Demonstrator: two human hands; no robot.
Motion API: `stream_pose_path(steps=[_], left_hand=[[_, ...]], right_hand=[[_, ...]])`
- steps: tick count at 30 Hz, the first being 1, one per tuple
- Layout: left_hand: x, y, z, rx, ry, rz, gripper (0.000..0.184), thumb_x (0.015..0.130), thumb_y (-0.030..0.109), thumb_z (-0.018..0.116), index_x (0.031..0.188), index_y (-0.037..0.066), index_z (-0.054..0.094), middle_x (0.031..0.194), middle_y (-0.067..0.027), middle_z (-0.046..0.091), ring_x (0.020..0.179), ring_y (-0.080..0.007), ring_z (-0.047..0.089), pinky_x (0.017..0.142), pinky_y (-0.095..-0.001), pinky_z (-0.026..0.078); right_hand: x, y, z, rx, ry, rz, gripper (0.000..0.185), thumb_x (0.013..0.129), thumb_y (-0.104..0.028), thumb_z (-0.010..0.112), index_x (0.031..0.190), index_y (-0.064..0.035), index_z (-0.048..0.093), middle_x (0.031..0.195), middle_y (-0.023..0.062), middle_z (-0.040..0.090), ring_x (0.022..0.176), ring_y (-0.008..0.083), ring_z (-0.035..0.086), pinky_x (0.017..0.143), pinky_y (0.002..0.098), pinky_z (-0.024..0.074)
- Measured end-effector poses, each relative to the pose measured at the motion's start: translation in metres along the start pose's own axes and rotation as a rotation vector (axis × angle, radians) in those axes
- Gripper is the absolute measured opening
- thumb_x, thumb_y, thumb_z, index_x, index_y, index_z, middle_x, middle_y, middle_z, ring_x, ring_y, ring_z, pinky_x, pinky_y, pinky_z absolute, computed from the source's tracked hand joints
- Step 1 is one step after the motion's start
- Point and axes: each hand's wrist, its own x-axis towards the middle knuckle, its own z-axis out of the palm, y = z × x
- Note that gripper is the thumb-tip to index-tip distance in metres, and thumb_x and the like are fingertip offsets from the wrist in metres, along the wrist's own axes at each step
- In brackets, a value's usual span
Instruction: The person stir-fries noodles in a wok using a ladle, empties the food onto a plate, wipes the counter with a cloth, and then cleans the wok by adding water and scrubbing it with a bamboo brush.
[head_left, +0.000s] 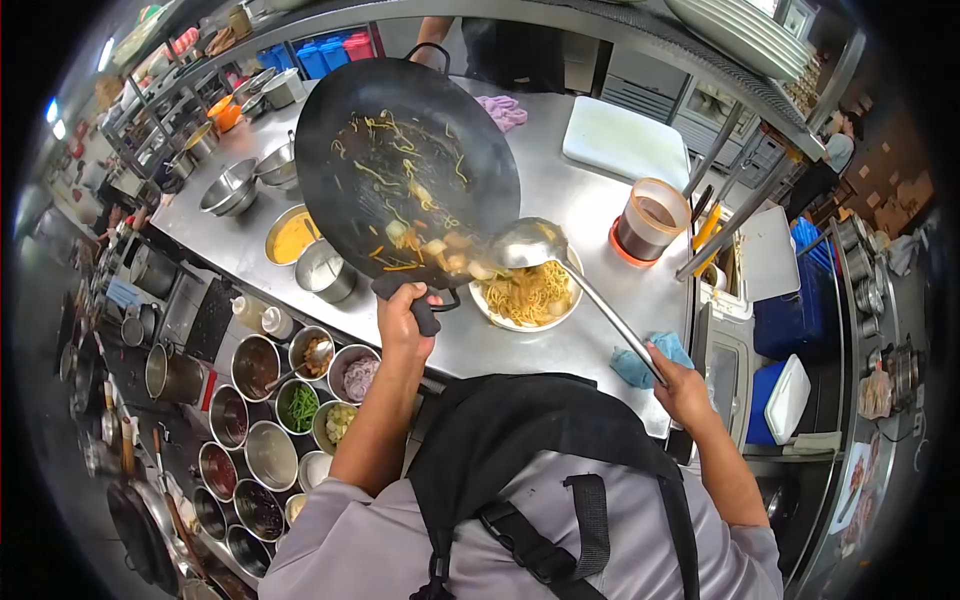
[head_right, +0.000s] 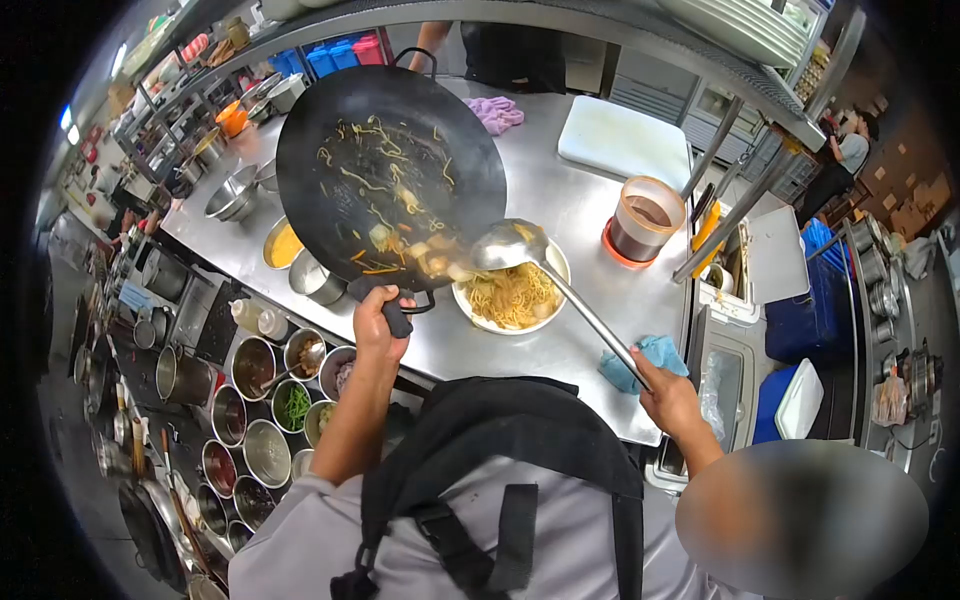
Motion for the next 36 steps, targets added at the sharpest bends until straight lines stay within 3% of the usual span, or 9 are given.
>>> stream_pose_path(steps=[6,10,12,14,17,20,23,30,36], left_hand=[[-0.006,0.002,0.006,0.004,0.017,0.034,0.010,0.076,0.005,0.057,0.085,0.005,0.055,0.073,-0.0057,0.057,0.058,-0.0193,0.059,0.049,-0.0275,0.045],[-0.018,0.010,0.010,-0.016,0.021,0.022,0.008,0.076,0.007,0.057,0.083,0.003,0.055,0.071,-0.0071,0.057,0.058,-0.0195,0.059,0.048,-0.0265,0.045],[-0.024,0.013,0.009,-0.052,0.006,-0.110,0.031,0.073,-0.003,0.054,0.104,0.003,0.051,0.083,-0.0094,0.055,0.062,-0.0212,0.056,0.059,-0.0347,0.052],[-0.030,0.014,0.013,-0.033,-0.023,-0.117,0.033,0.073,-0.003,0.054,0.105,0.002,0.051,0.084,-0.0093,0.056,0.063,-0.0213,0.056,0.060,-0.0347,0.052],[-0.030,0.012,0.011,-0.036,-0.026,-0.131,0.031,0.074,-0.004,0.053,0.104,0.000,0.051,0.083,-0.0095,0.056,0.063,-0.0213,0.056,0.060,-0.0356,0.052],[-0.027,0.013,0.002,-0.045,0.010,-0.122,0.027,0.073,-0.004,0.053,0.100,0.000,0.052,0.082,-0.0100,0.056,0.063,-0.0213,0.056,0.060,-0.0357,0.052],[-0.027,0.019,0.002,-0.047,-0.007,-0.148,0.025,0.073,-0.005,0.053,0.098,0.000,0.052,0.081,-0.0103,0.057,0.062,-0.0213,0.056,0.060,-0.0359,0.051],[-0.043,0.020,0.008,-0.020,-0.037,-0.156,0.021,0.073,0.000,0.053,0.094,-0.002,0.054,0.078,-0.0101,0.058,0.061,-0.0208,0.056,0.060,-0.0343,0.051],[-0.038,0.020,0.002,-0.041,-0.010,-0.221,0.024,0.073,-0.002,0.053,0.097,0.000,0.054,0.078,-0.0096,0.057,0.061,-0.0207,0.056,0.060,-0.0345,0.052]], right_hand=[[0.028,-0.006,0.015,0.314,-0.019,0.106,0.073,0.076,-0.004,0.063,0.143,-0.0197,0.039,0.082,0.0183,0.062,0.069,0.0317,0.061,0.070,0.0376,0.0501],[0.114,-0.076,0.004,0.701,-0.038,0.157,0.070,0.081,-0.002,0.058,0.146,-0.0100,0.033,0.066,0.0038,0.055,0.046,0.0104,0.049,0.043,0.0266,0.0421],[0.162,-0.108,0.000,0.797,-0.081,0.191,0.068,0.082,-0.003,0.056,0.145,-0.0068,0.031,0.063,0.0034,0.053,0.044,0.0101,0.047,0.042,0.0257,0.0409],[0.198,-0.151,-0.001,1.086,-0.208,0.079,0.071,0.083,-0.006,0.057,0.147,-0.0100,0.028,0.065,0.0043,0.054,0.046,0.0105,0.049,0.043,0.0264,0.0429],[0.184,-0.137,0.023,0.515,-0.013,-0.184,0.072,0.082,-0.007,0.056,0.148,-0.0135,0.026,0.073,0.0133,0.061,0.055,0.0201,0.059,0.054,0.0329,0.0504],[0.121,-0.081,0.028,0.129,-0.125,-0.134,0.078,0.076,-0.007,0.058,0.147,-0.0181,0.028,0.078,0.0241,0.062,0.071,0.0389,0.064,0.071,0.0478,0.0512],[0.064,-0.011,0.038,0.182,-0.124,-0.194,0.084,0.070,0.000,0.058,0.147,-0.0196,0.031,0.076,0.0217,0.063,0.071,0.0397,0.063,0.068,0.0460,0.0517],[0.188,-0.092,0.035,0.186,0.237,-0.211,0.076,0.077,-0.006,0.058,0.146,-0.0193,0.030,0.086,0.0265,0.062,0.077,0.0436,0.061,0.069,0.0494,0.0476],[0.064,-0.014,0.071,0.195,-0.082,-0.074,0.083,0.074,-0.006,0.059,0.148,-0.0232,0.026,0.093,0.0243,0.064,0.076,0.0405,0.064,0.072,0.0458,0.0519]])
